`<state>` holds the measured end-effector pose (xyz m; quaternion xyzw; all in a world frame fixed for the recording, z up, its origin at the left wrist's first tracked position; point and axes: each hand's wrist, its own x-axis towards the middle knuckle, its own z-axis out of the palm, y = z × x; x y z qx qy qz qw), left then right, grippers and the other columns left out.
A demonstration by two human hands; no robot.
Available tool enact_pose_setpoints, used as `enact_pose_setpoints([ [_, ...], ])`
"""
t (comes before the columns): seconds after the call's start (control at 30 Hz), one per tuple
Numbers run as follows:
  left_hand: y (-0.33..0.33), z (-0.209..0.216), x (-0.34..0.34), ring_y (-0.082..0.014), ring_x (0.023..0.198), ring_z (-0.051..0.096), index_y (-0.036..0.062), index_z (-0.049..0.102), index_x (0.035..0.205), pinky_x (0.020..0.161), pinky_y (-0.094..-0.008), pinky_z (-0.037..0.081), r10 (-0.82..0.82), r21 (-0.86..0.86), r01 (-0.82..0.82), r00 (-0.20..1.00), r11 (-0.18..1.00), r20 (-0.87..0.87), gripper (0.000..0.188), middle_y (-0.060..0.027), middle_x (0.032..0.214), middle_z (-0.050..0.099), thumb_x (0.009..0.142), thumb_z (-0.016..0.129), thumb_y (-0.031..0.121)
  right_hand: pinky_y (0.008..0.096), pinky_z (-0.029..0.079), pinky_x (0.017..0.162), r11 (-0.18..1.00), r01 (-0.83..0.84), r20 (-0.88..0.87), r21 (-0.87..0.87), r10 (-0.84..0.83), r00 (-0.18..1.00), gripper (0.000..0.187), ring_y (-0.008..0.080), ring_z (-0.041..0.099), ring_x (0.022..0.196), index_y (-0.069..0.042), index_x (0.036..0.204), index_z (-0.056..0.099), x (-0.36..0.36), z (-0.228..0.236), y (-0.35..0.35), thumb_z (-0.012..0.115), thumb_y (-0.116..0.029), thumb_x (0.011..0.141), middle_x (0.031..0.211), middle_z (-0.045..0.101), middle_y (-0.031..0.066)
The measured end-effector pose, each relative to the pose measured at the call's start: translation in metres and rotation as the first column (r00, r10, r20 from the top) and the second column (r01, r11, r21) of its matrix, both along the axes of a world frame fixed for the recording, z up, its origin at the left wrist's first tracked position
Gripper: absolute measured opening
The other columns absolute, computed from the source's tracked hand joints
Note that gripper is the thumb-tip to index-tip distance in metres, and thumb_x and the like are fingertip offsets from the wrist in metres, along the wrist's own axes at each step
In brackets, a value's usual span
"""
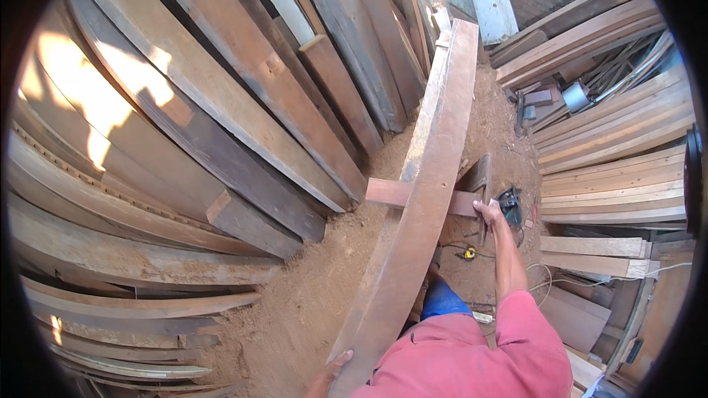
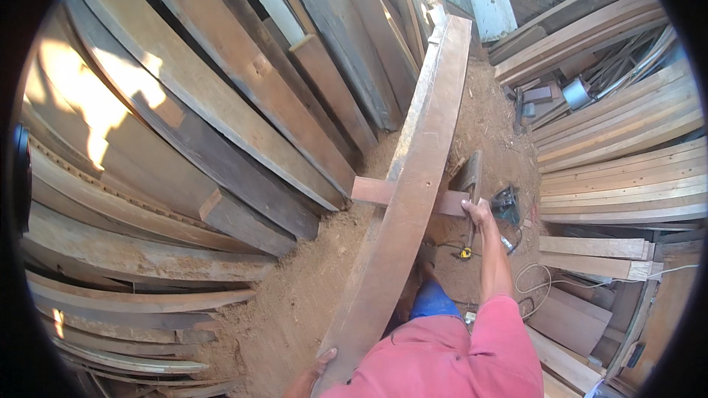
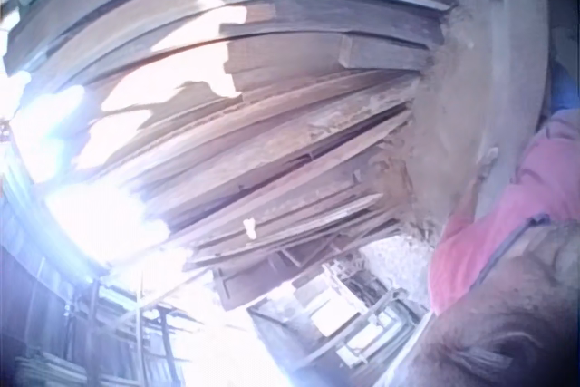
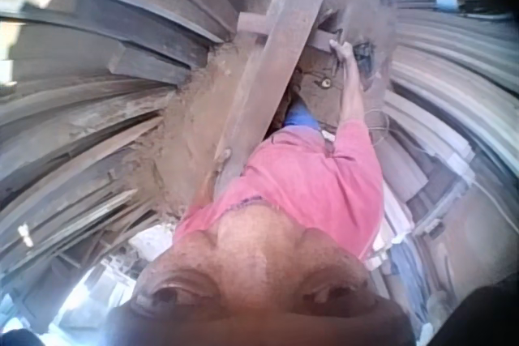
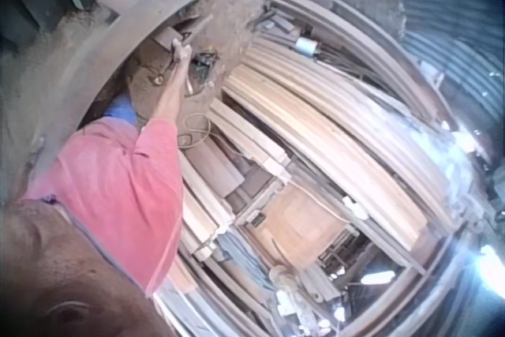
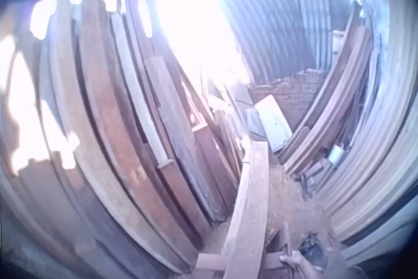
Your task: The person measures a long wooden beam with a tape measure, marks it with a pencil, and cuts a smaller piece of wood using a circular saw to fit into a joint.
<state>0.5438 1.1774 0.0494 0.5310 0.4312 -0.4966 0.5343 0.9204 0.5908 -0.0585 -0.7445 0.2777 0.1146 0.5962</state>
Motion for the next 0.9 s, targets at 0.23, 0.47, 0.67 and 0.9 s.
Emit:
enact_pose_setpoints([
  [0.23,-0.034,-0.027,0.070,-0.0285,0.120,0.059,0.0049,0.049,0.143,0.102,-0.0398,0.046,-0.070,-0.058,0.074,0.995,0.996,0.069,0.085,-0.0149,0.130,0.062,0.079,0.079,0.052,0.0326,0.045,0.063,0.994,0.022,0.012,0.105,-0.024,1.000,0.020,0.0144,0.054,0.069,-0.001,0.094,0.067,-0.011,0.028,0.030,0.073,-0.018,0.085,0.077,0.061,-0.0003],
  [0.47,-0.049,-0.030,0.104,-0.0287,0.121,0.058,0.0049,0.048,0.144,0.103,-0.0397,0.045,-0.096,-0.048,0.101,0.991,0.994,0.095,0.086,-0.0150,0.131,0.061,0.079,0.079,0.052,0.0360,0.048,0.059,0.983,0.113,-0.007,0.144,-0.113,0.994,0.027,0.0172,0.059,0.067,0.002,0.096,0.069,-0.016,0.016,0.028,0.075,-0.021,0.085,0.082,0.066,0.0042],
  [0.67,-0.005,0.005,0.033,-0.0288,0.122,0.058,0.0049,0.047,0.145,0.103,-0.0396,0.045,-0.001,0.016,0.001,1.000,1.000,0.022,0.087,-0.0151,0.133,0.060,0.079,0.079,0.052,0.0418,0.056,0.066,0.937,0.248,-0.078,0.247,-0.236,0.969,0.044,0.0230,0.066,0.075,0.007,0.112,0.062,-0.016,0.011,0.041,0.078,-0.023,0.085,0.094,0.068,0.0155],
  [0.9,-0.024,0.052,0.039,-0.0308,0.123,0.056,0.0040,0.043,0.148,0.105,-0.0408,0.044,0.126,-0.040,-0.126,0.992,0.991,0.010,0.093,-0.0162,0.137,0.058,0.078,0.076,0.056,0.0416,0.059,0.068,0.867,0.247,-0.098,0.433,-0.227,0.969,0.040,0.0239,0.068,0.075,0.002,0.112,0.065,-0.020,0.025,0.040,0.078,-0.023,0.084,0.094,0.070,0.0113],
])
